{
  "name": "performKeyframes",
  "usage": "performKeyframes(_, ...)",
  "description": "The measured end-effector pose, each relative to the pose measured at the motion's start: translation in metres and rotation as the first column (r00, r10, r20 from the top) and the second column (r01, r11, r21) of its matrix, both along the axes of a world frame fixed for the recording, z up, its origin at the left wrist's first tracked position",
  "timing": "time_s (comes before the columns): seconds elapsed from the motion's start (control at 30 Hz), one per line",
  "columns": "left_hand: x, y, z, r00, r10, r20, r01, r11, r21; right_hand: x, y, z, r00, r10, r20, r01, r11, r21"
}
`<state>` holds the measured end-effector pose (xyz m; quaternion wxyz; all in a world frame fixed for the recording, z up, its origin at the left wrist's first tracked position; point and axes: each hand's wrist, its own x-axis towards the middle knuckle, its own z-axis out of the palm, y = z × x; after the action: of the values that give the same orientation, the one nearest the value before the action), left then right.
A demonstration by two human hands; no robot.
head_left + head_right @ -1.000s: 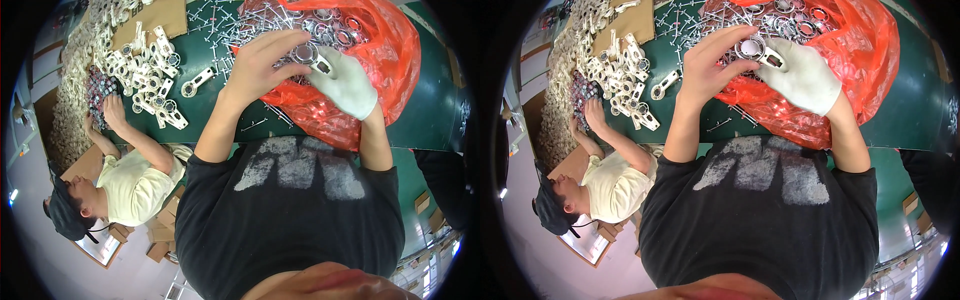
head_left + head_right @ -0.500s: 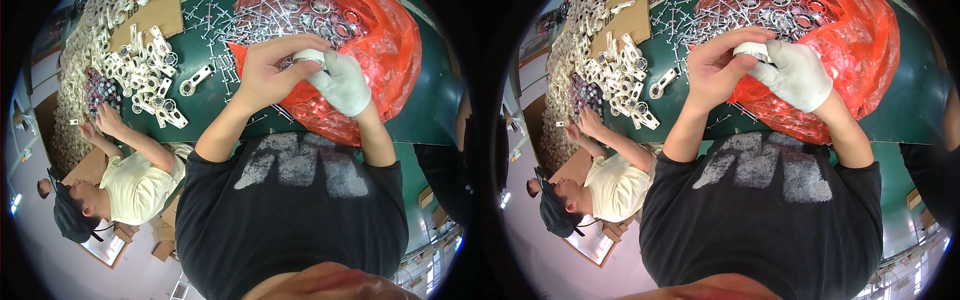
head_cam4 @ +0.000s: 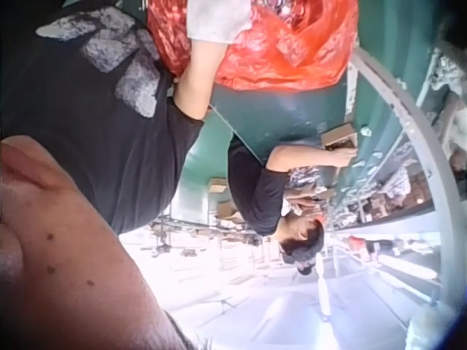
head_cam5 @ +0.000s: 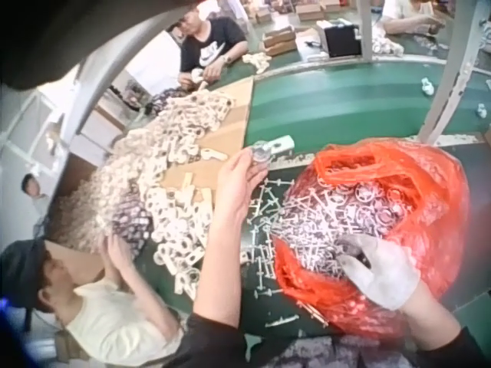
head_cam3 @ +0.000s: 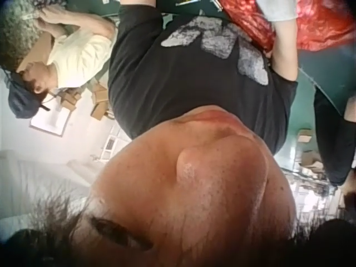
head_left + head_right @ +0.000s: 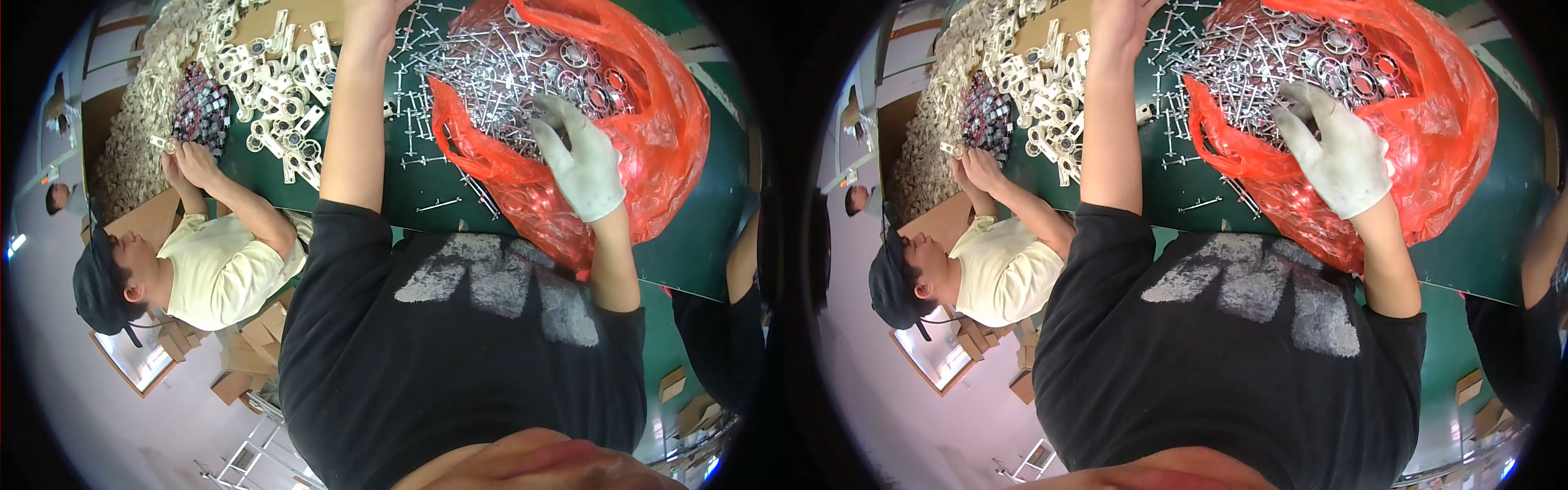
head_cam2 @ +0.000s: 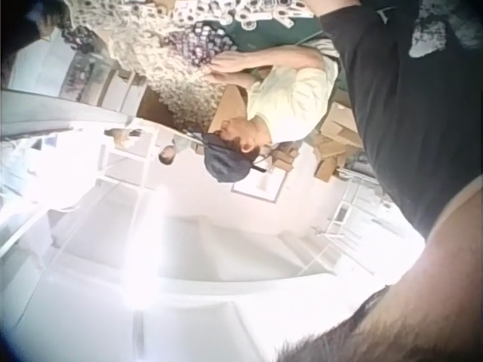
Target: The person assembles small metal parts and plastic housings by hand at an industrial workstation.
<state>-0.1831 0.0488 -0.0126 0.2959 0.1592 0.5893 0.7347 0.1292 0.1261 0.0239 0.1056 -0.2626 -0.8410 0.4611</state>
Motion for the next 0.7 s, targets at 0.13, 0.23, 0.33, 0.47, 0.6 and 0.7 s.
performKeyframes(0.13,0.023,-0.013,0.026,0.996,-0.032,-0.08,0.032,0.999,-0.007,-0.002,-0.002,-0.001,0.996,0.065,0.057,-0.064,0.997,-0.032)
performKeyframes(0.23,0.028,-0.069,0.035,0.862,-0.208,-0.462,-0.01,0.905,-0.425,-0.002,-0.002,0.0,0.991,0.133,0.026,-0.134,0.99,0.037)
performKeyframes(0.33,0.048,-0.13,0.043,0.657,-0.555,-0.51,-0.214,0.511,-0.832,0.001,0.0,-0.003,0.995,0.094,0.028,-0.096,0.994,0.051)
performKeyframes(0.47,0.075,-0.183,0.031,0.627,-0.636,-0.449,-0.311,0.324,-0.893,-0.004,0.0,0.008,0.985,0.138,0.103,-0.141,0.99,0.028)
performKeyframes(0.6,0.082,-0.191,0.026,0.703,-0.448,-0.552,-0.319,0.495,-0.808,-0.002,0.001,0.002,0.986,0.163,0.039,-0.164,0.986,0.033)
performKeyframes(0.7,0.107,-0.149,0.05,0.567,-0.393,-0.724,-0.302,0.719,-0.626,-0.003,-0.001,-0.009,0.978,0.13,-0.164,-0.129,0.992,0.016)
